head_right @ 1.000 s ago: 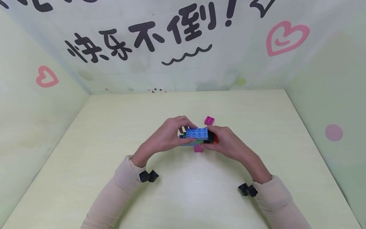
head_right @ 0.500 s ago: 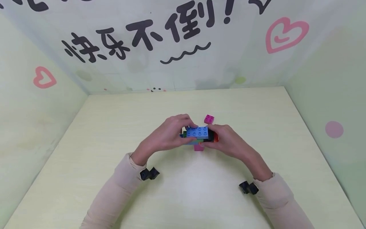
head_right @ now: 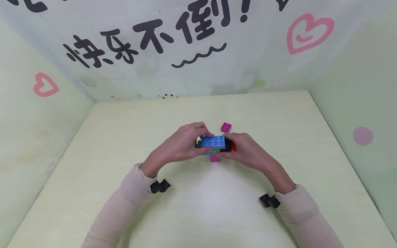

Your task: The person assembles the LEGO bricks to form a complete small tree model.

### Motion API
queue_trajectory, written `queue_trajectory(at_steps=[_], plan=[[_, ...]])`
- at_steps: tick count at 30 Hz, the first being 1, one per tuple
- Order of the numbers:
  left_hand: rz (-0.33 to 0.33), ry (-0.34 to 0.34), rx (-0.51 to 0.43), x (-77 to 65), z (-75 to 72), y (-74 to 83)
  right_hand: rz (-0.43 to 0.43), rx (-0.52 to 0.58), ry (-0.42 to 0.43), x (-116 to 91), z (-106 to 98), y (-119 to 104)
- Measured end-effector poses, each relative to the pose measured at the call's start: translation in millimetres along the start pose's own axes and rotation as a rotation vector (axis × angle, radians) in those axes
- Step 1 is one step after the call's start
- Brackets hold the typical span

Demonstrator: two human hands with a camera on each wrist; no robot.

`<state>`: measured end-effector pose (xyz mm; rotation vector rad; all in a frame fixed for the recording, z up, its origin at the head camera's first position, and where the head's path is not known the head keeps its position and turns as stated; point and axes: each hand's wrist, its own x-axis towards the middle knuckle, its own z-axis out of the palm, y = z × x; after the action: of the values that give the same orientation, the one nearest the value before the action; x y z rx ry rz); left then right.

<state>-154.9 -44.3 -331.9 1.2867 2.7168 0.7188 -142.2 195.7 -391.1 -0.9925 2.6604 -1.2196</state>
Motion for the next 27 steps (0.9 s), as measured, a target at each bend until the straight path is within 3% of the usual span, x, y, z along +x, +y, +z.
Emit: queue_trajectory(at_steps=[11, 17, 21, 27], plan=[[0.006, 0.049, -0.083, -0.2, 7.4, -8.9, 0.015, 0.019, -0.004, 0, -3, -5], [-0.019, 0.056, -0.138, -1.4, 14.4, -14.0, -0.088, 0.097, 0.136, -2, -11, -6], [-0.039, 0.091, -0.232, -3.7, 20.4, -19.7, -0.112, 0.099, 0.190, -3, -14, -16], [-0.097, 0.162, -0.455, -9.6, 33.6, -31.0, -0.130, 0.117, 0.193, -1, -19, -36]])
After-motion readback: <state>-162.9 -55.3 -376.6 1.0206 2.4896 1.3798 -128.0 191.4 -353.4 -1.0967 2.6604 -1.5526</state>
